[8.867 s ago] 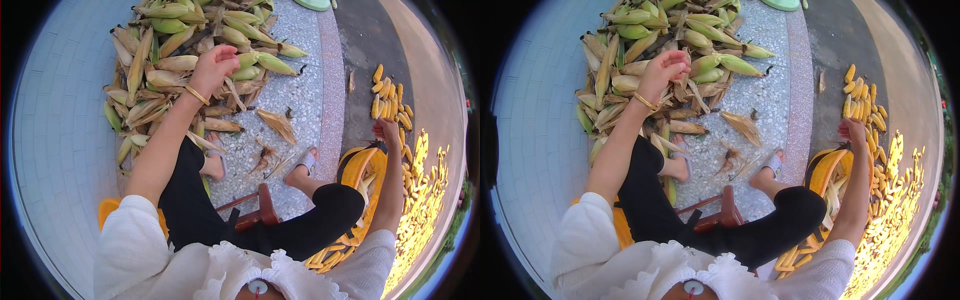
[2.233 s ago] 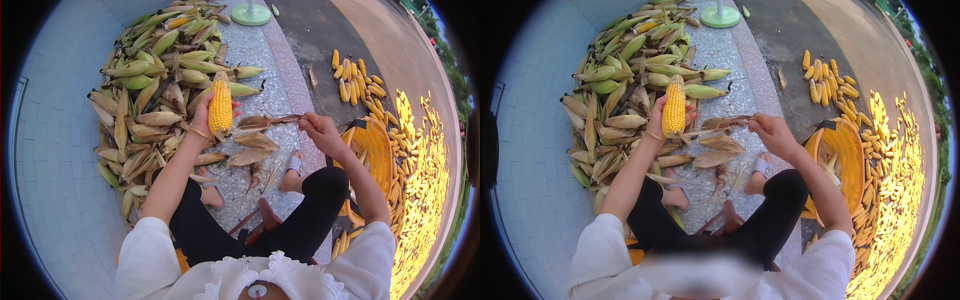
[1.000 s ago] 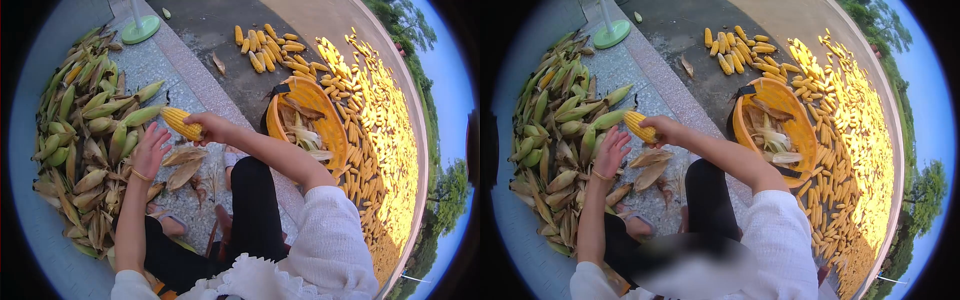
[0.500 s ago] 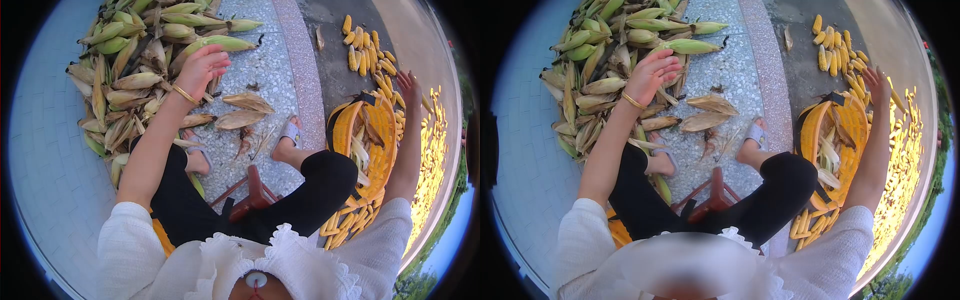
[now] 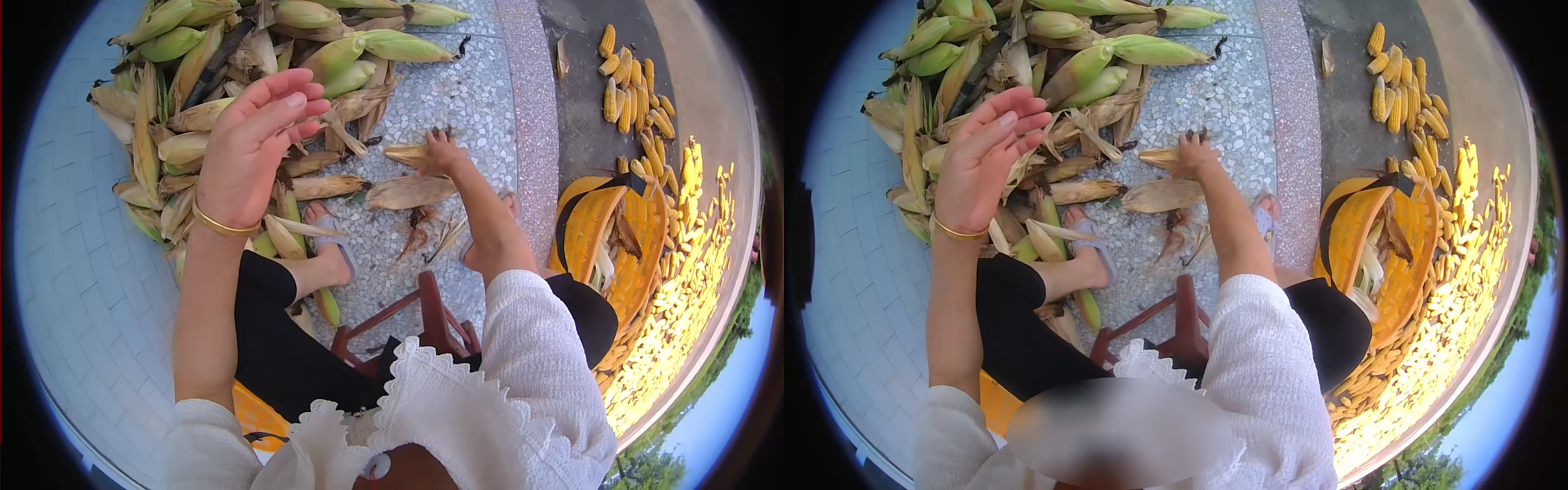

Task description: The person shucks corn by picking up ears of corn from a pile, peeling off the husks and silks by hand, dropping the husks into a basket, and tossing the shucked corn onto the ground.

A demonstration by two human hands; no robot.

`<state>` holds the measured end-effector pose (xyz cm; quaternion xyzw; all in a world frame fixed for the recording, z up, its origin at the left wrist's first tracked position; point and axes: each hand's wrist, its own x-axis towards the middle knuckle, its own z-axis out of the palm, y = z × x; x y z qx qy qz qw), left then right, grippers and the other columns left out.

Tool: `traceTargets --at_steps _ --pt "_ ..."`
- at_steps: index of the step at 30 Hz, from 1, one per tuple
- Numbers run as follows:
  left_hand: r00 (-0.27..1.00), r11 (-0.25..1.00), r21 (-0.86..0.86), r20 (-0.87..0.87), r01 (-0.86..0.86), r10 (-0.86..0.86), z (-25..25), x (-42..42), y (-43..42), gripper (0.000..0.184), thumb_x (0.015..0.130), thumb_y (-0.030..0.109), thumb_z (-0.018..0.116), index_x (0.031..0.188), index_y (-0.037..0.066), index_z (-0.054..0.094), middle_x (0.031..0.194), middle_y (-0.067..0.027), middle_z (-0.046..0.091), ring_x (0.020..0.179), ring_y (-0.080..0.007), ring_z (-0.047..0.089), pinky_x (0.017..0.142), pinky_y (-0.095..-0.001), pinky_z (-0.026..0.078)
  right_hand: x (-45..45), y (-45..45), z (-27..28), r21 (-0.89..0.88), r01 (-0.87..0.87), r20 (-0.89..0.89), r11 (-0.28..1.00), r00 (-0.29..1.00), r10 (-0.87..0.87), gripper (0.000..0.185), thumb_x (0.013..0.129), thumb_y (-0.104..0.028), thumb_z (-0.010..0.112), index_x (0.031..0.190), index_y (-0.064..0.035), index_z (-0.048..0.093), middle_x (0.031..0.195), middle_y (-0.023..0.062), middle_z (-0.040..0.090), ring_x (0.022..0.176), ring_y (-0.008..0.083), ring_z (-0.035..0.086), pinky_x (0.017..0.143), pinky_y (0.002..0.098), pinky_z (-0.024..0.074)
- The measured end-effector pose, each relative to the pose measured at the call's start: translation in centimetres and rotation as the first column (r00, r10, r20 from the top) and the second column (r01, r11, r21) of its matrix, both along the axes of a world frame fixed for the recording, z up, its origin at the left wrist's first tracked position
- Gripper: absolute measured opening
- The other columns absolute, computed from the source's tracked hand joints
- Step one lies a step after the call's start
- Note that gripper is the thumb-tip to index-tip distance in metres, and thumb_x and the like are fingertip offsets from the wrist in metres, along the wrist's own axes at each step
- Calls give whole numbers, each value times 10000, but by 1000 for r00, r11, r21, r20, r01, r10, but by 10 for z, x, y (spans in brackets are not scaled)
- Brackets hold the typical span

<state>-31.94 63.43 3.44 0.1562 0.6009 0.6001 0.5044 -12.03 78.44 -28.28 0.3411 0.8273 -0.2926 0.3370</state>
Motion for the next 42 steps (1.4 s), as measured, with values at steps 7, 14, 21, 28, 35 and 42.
traceTargets --at_steps 7,14,21,28,35,42 --pt "1000 1000 -6 -5 0 0 12 4 -7 352 870 120 549 1189 -22 499 1099 -108 572 1014 -188 553 880 -309 415 99 -182 -53 422 -182 -88 888 967 240 712 777 -206 610 1397 -74 285 1448 225 229 1324 389 261 860 624 343" --pt "992 993 16 -51 114 -113 10 12 0 353 885 133 534 1199 -20 484 1105 -108 567 1010 -194 556 869 -309 431 71 -62 -43 149 16 -317 989 948 32 193 744 -122 595 932 -88 571 917 119 610 877 310 619 691 426 510" --pt "968 981 0 -165 194 -191 9 28 10 306 884 112 532 1169 6 508 1060 -72 575 966 -152 561 838 -281 441 183 112 140 357 -88 -234 930 955 180 150 750 -134 596 890 -82 600 828 146 638 794 345 635 661 442 511" --pt "945 978 -3 -258 208 -201 8 33 6 273 868 90 554 1131 21 537 1009 -40 592 913 -118 571 770 -244 452 436 92 276 656 36 350 754 871 -346 553 690 -252 728 1154 -48 510 1038 189 608 986 320 602 826 380 487" --pt "911 987 -16 -383 162 -156 2 25 1 266 845 80 582 1107 44 560 987 -15 594 889 -94 572 735 -217 441 322 90 244 396 58 299 916 935 -188 228 772 -101 537 924 3 672 1013 195 643 989 319 612 819 409 492" --pt "866 876 249 -189 -413 462 11 -45 -40 261 837 67 600 1086 14 542 998 -65 604 854 -139 597 733 -267 474 25 49 198 374 -166 -221 912 939 262 279 831 -251 556 763 1 654 861 210 649 860 371 623 752 454 494"
